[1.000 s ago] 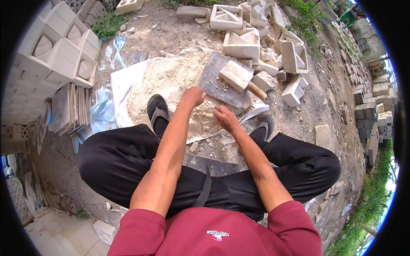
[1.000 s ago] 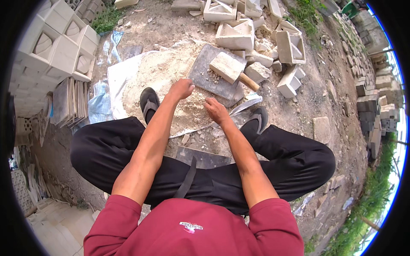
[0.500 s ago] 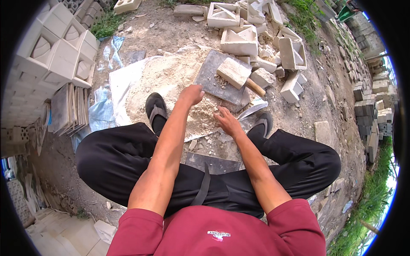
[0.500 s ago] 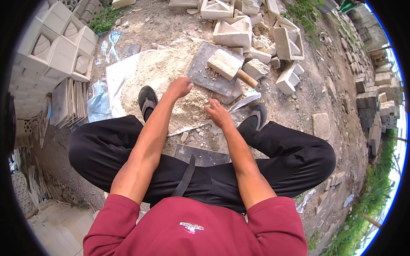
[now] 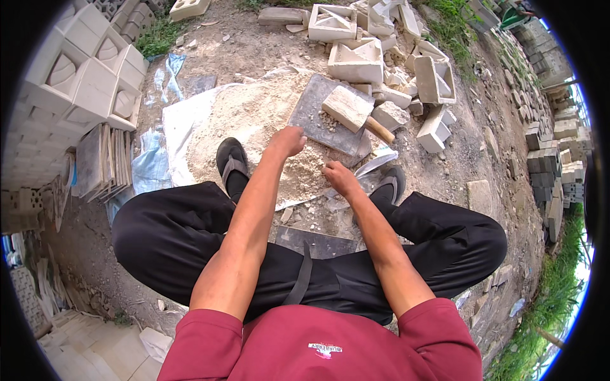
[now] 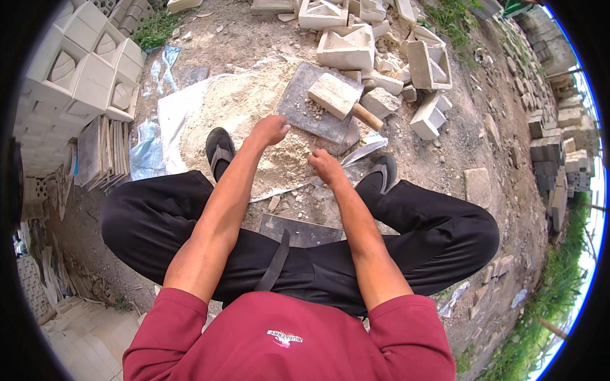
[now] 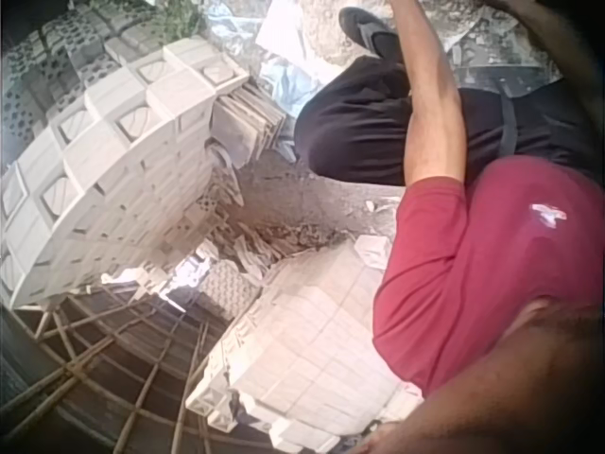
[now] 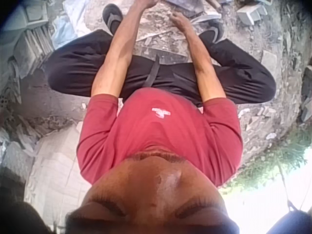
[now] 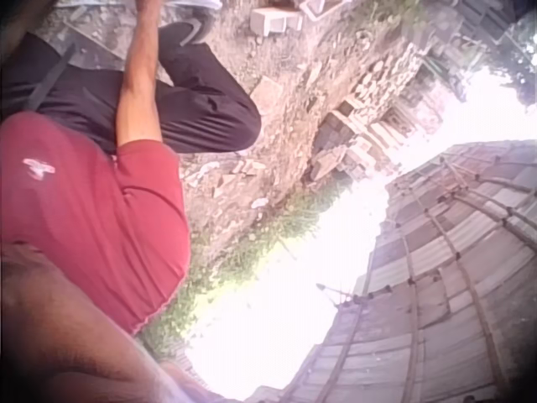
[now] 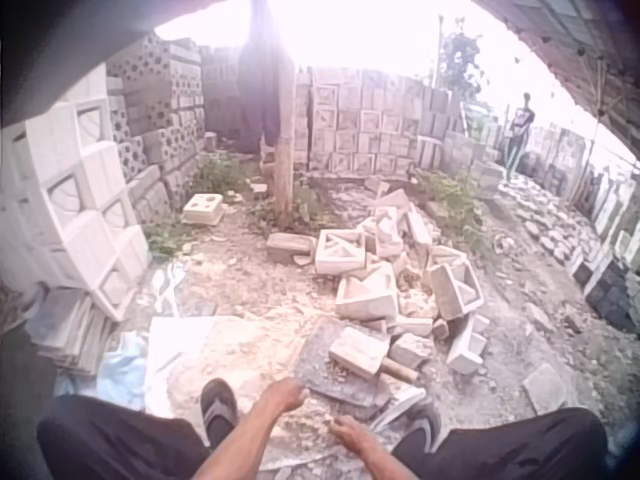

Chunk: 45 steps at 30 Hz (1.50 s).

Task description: The person rubs a small stone block against a larger stone slab to sand and smooth its surface, while seated on the ground surrounded by other construction materials.

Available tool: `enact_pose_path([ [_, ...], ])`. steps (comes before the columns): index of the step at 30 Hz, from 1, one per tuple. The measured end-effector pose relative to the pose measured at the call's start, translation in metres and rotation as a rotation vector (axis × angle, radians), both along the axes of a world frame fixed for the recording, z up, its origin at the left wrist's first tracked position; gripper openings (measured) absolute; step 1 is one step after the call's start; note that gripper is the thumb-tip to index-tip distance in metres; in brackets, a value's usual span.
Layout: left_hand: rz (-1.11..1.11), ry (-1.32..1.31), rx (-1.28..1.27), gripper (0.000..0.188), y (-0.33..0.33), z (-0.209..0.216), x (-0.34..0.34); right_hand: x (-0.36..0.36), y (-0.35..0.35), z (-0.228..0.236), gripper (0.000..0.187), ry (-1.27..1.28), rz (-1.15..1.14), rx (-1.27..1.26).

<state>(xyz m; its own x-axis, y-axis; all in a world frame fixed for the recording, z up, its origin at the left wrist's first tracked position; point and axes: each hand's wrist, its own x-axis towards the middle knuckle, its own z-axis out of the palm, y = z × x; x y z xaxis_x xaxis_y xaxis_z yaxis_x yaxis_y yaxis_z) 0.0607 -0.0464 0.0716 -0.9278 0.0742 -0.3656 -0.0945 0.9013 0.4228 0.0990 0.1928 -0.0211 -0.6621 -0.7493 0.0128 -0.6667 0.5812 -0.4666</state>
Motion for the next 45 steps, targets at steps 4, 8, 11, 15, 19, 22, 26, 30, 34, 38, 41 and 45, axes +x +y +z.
enact_pose_path([
  [4,0.000,0.010,0.003,0.029,-0.002,-0.004,0.000,-0.004,-0.002,0.001,0.013,-0.092,-0.093,-0.101],
  [8,0.026,0.046,0.022,0.027,-0.007,-0.009,0.003,-0.018,-0.014,0.013,0.021,-0.289,-0.247,-0.050],
  [11,0.036,0.054,0.045,0.027,-0.006,-0.009,0.003,-0.041,-0.017,0.022,0.026,-0.361,-0.347,-0.136],
  [15,0.034,0.064,0.050,0.027,-0.005,-0.005,0.001,-0.079,-0.026,0.036,0.030,-0.592,-0.586,-0.518],
  [19,0.039,-0.037,0.034,0.029,-0.007,0.006,0.000,-0.100,-0.027,0.053,0.042,-0.270,-0.546,-0.543],
  [22,0.003,-0.066,0.064,0.034,-0.014,0.007,-0.012,-0.112,-0.009,0.055,0.035,-0.131,-0.627,-0.508],
  [26,-0.099,-0.232,0.100,0.045,-0.041,0.036,-0.039,-0.120,0.020,0.049,0.057,0.229,-0.677,-0.196],
  [30,-0.100,-0.080,0.045,0.048,-0.088,0.123,-0.093,-0.131,0.059,0.027,0.067,0.300,-0.518,0.080],
  [34,0.006,0.157,-0.388,0.040,-0.154,0.229,-0.122,-0.145,0.065,0.035,0.061,0.101,-0.450,0.134],
  [38,-0.271,0.197,-0.644,0.037,-0.124,0.274,-0.109,-0.138,0.080,0.045,0.048,-0.020,-0.441,0.135],
  [41,-0.393,0.207,-0.243,0.036,-0.093,0.248,-0.085,-0.133,0.064,0.053,0.042,-0.084,-0.506,-0.025],
  [45,-0.720,-0.193,-0.401,0.046,-0.092,0.142,-0.047,-0.119,0.038,0.059,0.040,-0.449,-0.705,-0.270],
])
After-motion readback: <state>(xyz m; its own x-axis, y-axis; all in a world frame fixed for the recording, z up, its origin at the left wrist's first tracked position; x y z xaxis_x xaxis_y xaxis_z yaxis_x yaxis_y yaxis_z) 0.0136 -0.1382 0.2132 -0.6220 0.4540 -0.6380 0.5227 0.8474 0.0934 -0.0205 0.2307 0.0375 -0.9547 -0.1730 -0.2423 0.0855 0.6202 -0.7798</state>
